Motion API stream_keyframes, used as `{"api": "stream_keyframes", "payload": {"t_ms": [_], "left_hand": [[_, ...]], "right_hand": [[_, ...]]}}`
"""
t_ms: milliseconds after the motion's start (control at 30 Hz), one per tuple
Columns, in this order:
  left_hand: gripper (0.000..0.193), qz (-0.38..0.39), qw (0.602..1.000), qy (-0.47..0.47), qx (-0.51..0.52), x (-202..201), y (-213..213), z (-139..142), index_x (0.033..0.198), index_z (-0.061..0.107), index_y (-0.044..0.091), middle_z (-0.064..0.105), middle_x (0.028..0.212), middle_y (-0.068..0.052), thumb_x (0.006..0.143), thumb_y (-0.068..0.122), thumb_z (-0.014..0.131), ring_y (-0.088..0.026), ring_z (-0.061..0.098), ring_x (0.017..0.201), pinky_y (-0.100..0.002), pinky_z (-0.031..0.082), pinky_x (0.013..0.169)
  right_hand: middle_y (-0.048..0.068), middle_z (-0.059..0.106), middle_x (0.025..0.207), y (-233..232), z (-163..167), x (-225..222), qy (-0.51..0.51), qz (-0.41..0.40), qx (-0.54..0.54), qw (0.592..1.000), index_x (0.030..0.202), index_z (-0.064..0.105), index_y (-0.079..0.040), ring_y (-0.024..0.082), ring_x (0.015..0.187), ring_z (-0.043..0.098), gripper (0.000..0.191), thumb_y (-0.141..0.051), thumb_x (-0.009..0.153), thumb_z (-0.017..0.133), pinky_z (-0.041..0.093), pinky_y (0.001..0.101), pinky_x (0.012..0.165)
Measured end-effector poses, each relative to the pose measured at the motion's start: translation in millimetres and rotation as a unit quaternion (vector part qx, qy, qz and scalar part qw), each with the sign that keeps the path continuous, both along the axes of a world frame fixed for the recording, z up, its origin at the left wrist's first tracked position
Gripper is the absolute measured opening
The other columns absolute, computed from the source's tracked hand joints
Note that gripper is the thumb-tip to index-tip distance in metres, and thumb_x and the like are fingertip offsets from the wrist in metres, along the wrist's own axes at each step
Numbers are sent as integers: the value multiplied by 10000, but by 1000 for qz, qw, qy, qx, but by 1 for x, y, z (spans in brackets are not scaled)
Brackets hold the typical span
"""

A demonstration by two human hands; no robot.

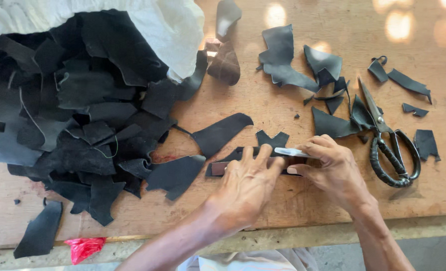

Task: The person uses a brown leather template to mark and cut black leather pieces on a wooden workbench. They align the template, trace its outline with a pen, and then cut the leather with scissors, repeating the process for multiple pieces.

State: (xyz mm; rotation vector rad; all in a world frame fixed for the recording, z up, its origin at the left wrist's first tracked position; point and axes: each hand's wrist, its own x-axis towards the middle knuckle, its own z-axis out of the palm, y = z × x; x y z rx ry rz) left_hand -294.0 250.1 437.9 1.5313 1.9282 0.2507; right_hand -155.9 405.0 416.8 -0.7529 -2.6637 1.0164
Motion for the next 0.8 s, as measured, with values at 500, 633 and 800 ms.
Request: {"api": "stream_keyframes", "payload": {"t_ms": [500, 633, 800], "left_hand": [[442, 58, 984, -33, 167, -37, -2, 8, 1159, 733, 54, 697, 1037, -102, 810, -142, 545, -288, 633, 1036, -420, 530, 922], [332, 64, 986, -28, 149, -34, 7, -1, 1078, 769, 57, 675, 970, -125, 817, -89, 625, -274, 654, 980, -407, 551, 882], [271, 71, 977, -26, 200, -36, 16, -11, 1022, 787, 47, 681, 928, -116, 797, -65, 689, -267, 686, 910, -404, 569, 793]], "right_hand": [[54, 673, 1074, 4, 14, -2, -25, 57, 13, 998, 1039, 743, -85, 262, 1001, 634, 364, -106, 687, 833, 520, 384, 837], [54, 668, 1090, 6, 15, -2, -16, 62, 10, 998, 1030, 766, -107, 252, 1018, 639, 329, -110, 707, 829, 524, 382, 850], [25, 642, 1003, 6, 19, 6, -61, 77, 3, 995, 955, 803, -157, 227, 962, 609, 253, -147, 705, 835, 506, 372, 855]]}}
